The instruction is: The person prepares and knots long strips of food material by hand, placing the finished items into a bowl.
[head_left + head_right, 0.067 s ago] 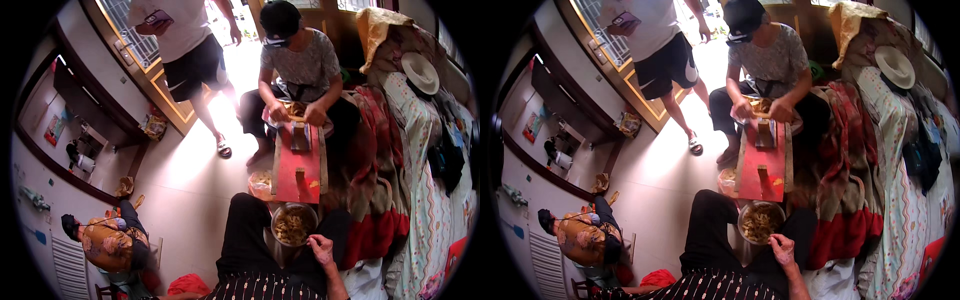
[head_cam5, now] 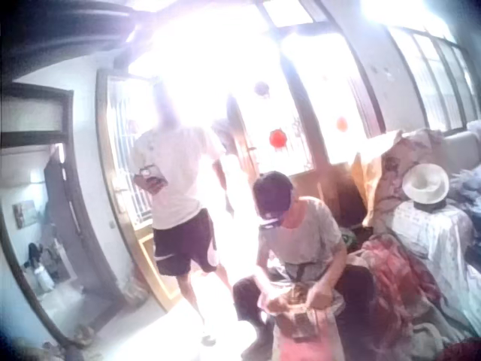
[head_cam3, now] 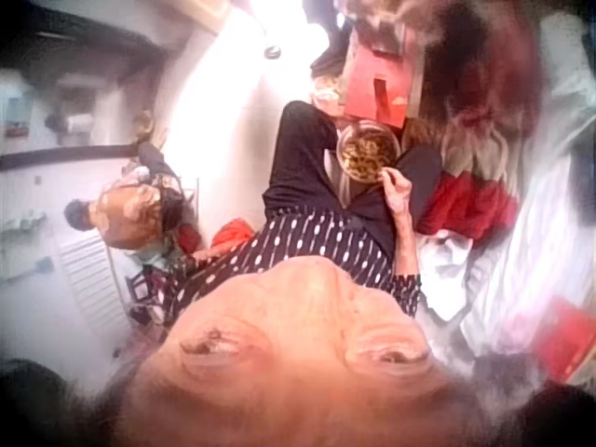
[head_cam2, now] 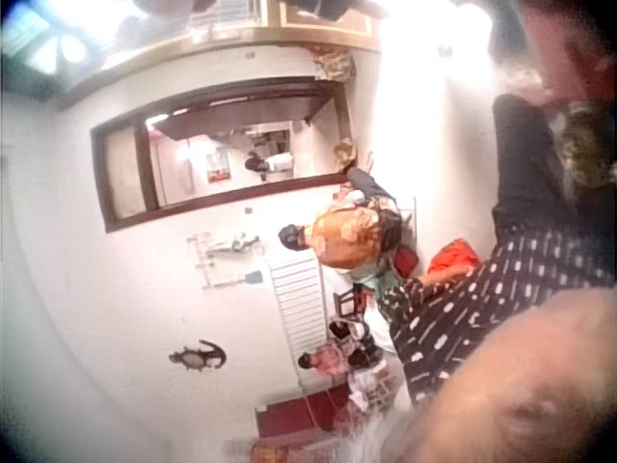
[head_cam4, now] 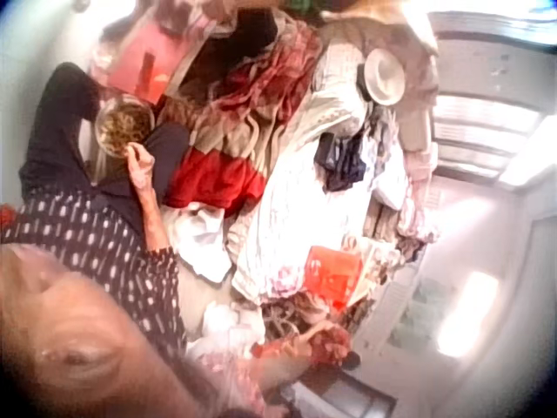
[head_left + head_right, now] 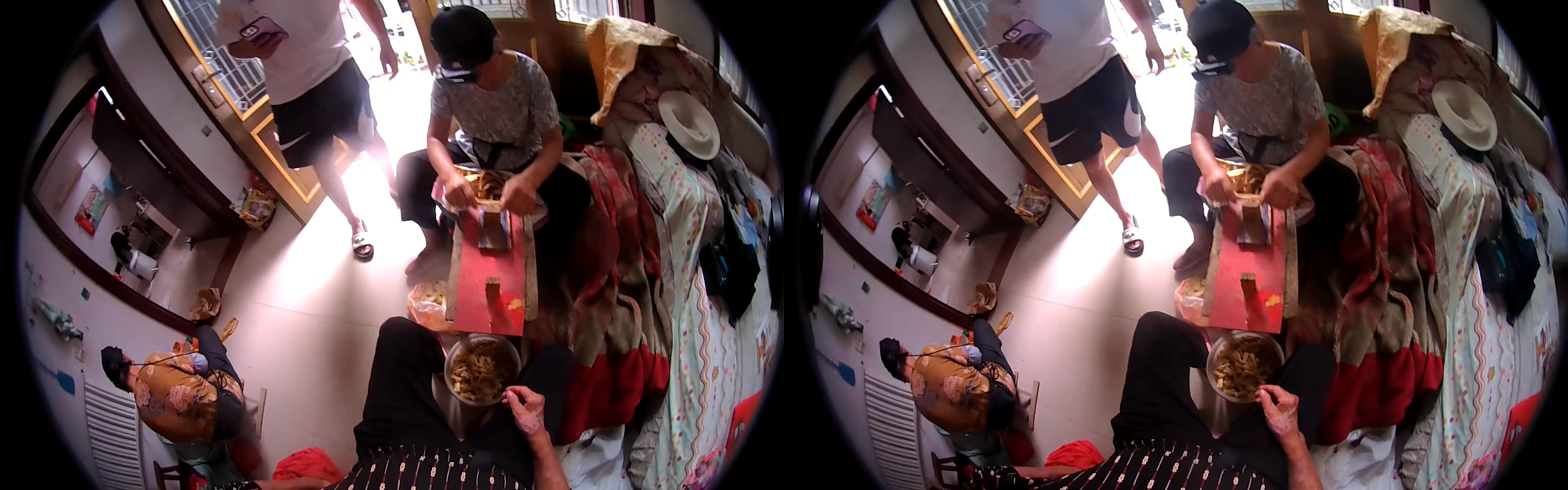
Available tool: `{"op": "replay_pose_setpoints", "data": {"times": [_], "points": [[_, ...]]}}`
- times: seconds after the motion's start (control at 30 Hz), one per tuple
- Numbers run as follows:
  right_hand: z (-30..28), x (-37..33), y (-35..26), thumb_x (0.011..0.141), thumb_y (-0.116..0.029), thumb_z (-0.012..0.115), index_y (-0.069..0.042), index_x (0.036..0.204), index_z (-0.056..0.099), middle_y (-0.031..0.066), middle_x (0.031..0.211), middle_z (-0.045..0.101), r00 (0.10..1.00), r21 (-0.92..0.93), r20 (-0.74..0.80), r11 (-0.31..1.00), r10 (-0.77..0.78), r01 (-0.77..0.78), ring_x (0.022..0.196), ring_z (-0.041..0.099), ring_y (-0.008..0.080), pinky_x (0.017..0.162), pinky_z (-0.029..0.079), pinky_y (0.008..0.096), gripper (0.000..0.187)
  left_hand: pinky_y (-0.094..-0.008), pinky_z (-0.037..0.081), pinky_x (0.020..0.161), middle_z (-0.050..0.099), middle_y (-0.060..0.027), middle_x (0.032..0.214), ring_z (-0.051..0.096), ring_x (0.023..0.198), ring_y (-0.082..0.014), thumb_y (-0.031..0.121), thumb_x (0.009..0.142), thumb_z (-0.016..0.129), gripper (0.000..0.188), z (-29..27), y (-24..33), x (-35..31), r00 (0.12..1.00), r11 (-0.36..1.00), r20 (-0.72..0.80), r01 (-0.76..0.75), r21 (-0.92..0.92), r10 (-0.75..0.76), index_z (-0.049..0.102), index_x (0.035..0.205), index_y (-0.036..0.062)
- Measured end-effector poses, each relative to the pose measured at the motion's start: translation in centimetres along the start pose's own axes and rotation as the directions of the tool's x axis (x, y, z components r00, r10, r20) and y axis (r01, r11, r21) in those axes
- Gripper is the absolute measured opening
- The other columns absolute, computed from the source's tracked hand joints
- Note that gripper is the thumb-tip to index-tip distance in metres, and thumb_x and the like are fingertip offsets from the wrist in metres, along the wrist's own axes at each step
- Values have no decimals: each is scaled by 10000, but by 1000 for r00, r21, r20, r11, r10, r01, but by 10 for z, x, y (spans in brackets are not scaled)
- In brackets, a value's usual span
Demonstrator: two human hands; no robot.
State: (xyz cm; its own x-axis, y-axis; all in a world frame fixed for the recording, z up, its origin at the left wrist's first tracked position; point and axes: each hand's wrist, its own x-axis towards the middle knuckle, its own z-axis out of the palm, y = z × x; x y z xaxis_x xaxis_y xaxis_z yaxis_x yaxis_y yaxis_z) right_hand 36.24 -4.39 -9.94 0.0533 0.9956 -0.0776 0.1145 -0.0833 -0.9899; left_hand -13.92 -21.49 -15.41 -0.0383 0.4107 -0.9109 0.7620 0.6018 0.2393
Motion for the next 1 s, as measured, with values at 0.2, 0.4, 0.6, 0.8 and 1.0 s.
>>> {"op": "replay_pose_setpoints", "data": {"times": [0.2, 0.4, 0.6, 0.8, 1.0], "points": [[-1, -16, -2, 890, -78, 598, 44, 925, 638, 93, 786, 668, 995, 94, -78, 994, 59, -52, 665, 637, 123, 603, 519, 232, 134, -386, 494, 851, 655, -170, 1025, 624, 993, -266, 256, 840, 591, 411, -26, 42, -23, 992, 998, 117, -54, -27, 57, 569, 1167, 8], [-16, -42, -7, 883, -68, 592, 29, 893, 625, 89, 710, 643, 955, 246, -272, 968, 120, -51, 565, 599, 122, 513, 497, 232, 104, -380, 496, 838, 652, -172, 1024, 623, 987, -266, 264, 834, 592, 426, -33, 57, -44, 962, 998, 266, -68, -7, 68, 561, 1168, 3], [-52, -72, -18, 898, -63, 567, 23, 1032, 617, 112, 810, 668, 879, 178, -437, 976, 191, -123, 643, 623, 146, 592, 518, 251, 167, -375, 497, 824, 649, -174, 1022, 622, 981, -265, 273, 827, 594, 441, -30, 73, -50, 900, 992, 431, -109, 70, 68, 553, 1170, -2], [-65, -92, 9, 893, -106, 600, 21, 994, 619, 100, 762, 660, 837, 262, -519, 964, 172, -36, 589, 604, 133, 516, 499, 226, 163, -373, 503, 799, 663, -151, 968, 638, 934, -267, 266, 852, 533, 386, -26, 74, -29, 961, 966, -102, -258, -9, 255, 560, 1132, 2], [-67, -109, 22, 878, -152, 631, 18, 985, 624, 107, 747, 657, 811, 290, -550, 956, 200, -39, 570, 598, 146, 505, 497, 232, 201, -411, 268, 1078, 364, -242, 1372, 333, 1302, -356, 404, 885, 527, 667, -25, 142, -30, 581, 718, -515, -688, 102, 630, 298, 1389, 33]]}}
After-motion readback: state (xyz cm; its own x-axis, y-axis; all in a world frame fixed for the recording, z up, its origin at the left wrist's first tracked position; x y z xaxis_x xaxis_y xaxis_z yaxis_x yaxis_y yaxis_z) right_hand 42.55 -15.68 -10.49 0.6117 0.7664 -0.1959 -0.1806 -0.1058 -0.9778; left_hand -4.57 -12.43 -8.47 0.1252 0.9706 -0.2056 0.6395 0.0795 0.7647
